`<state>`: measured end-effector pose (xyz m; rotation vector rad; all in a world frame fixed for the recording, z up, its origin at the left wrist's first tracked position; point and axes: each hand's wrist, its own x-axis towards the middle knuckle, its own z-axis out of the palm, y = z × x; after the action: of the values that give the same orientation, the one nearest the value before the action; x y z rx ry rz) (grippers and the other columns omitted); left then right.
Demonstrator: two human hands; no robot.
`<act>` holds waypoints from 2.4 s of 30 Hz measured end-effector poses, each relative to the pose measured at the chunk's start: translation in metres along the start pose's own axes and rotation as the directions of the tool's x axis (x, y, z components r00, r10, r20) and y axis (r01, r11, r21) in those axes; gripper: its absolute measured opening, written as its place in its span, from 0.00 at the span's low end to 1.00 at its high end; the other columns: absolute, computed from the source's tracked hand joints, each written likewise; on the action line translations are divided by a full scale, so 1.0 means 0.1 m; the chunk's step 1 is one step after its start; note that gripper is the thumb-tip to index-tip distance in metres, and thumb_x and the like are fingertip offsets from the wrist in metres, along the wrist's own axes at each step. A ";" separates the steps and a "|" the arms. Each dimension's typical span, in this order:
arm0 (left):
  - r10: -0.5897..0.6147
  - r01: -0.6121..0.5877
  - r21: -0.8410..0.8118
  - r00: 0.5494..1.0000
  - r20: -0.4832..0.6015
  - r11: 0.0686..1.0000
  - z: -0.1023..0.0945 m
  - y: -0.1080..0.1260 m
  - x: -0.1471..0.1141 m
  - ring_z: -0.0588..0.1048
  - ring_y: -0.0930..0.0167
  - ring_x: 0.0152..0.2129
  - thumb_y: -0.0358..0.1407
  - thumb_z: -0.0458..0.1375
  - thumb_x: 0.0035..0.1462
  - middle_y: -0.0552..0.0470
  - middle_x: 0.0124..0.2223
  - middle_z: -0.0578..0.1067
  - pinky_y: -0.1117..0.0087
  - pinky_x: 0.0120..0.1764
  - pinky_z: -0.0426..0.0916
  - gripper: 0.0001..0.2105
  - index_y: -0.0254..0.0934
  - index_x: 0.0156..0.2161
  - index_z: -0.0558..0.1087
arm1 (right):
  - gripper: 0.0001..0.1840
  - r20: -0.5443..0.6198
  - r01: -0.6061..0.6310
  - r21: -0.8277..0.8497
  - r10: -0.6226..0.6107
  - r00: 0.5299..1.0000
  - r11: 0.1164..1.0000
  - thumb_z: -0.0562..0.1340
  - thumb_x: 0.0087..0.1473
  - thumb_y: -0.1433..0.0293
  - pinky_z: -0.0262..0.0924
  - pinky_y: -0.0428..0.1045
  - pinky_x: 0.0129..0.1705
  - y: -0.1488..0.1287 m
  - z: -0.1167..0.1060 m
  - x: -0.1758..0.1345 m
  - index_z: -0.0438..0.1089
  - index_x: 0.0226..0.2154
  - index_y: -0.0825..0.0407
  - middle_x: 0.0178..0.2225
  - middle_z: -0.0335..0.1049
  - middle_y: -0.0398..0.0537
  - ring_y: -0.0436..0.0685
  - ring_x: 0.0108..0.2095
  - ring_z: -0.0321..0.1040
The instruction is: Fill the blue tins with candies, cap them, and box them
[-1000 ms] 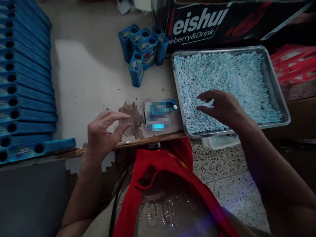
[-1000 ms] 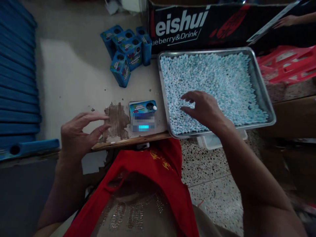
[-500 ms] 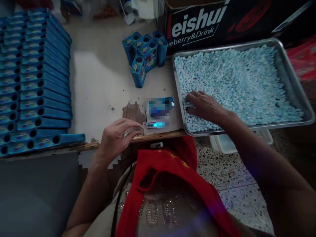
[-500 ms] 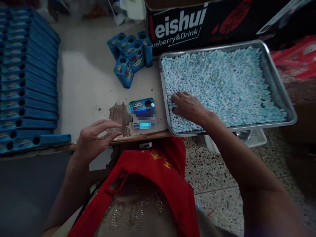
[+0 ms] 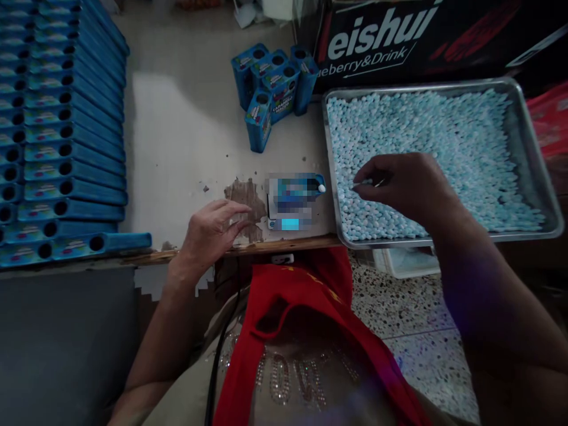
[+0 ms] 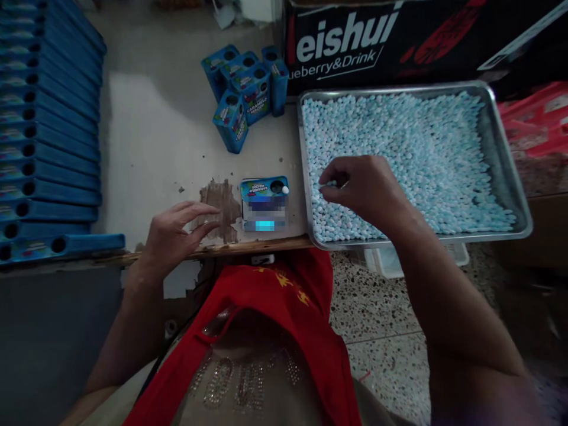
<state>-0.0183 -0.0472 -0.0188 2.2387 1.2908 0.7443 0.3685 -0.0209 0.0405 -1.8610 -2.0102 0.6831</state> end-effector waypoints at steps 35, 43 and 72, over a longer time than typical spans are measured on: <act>0.085 -0.095 -0.064 0.986 -0.141 0.993 0.44 0.86 1.08 0.82 0.60 0.50 0.36 0.76 0.63 0.52 0.46 0.83 0.53 0.59 0.76 0.06 0.43 0.41 0.83 | 0.08 -0.051 -0.023 -0.294 0.008 0.999 0.955 0.66 0.57 0.71 0.61 0.55 0.38 0.61 0.33 -0.09 0.80 0.40 0.46 0.35 0.81 0.52 0.64 0.35 0.75; -0.076 0.079 -0.354 0.997 0.023 0.932 0.51 0.73 1.09 0.84 0.65 0.41 0.34 0.71 0.64 0.51 0.41 0.86 0.63 0.50 0.80 0.02 0.40 0.42 0.85 | 0.13 -0.079 -0.115 0.105 0.123 0.989 0.988 0.66 0.53 0.63 0.59 0.53 0.34 0.56 0.09 -0.15 0.84 0.37 0.50 0.23 0.70 0.42 0.55 0.26 0.66; -0.448 0.320 -0.396 0.845 -0.291 0.861 0.21 -0.53 0.14 0.84 0.65 0.40 0.44 0.72 0.62 0.49 0.44 0.86 0.61 0.48 0.82 0.11 0.42 0.45 0.82 | 0.05 -0.195 0.113 0.132 -0.085 0.977 0.985 0.70 0.63 0.64 0.73 0.56 0.40 -0.85 -0.04 -0.13 0.82 0.35 0.44 0.36 0.82 0.47 0.61 0.36 0.78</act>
<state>-0.0327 -0.0132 -0.0646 1.5365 1.5924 1.1663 0.3009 -0.0360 0.0913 -1.6649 -1.8682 0.5828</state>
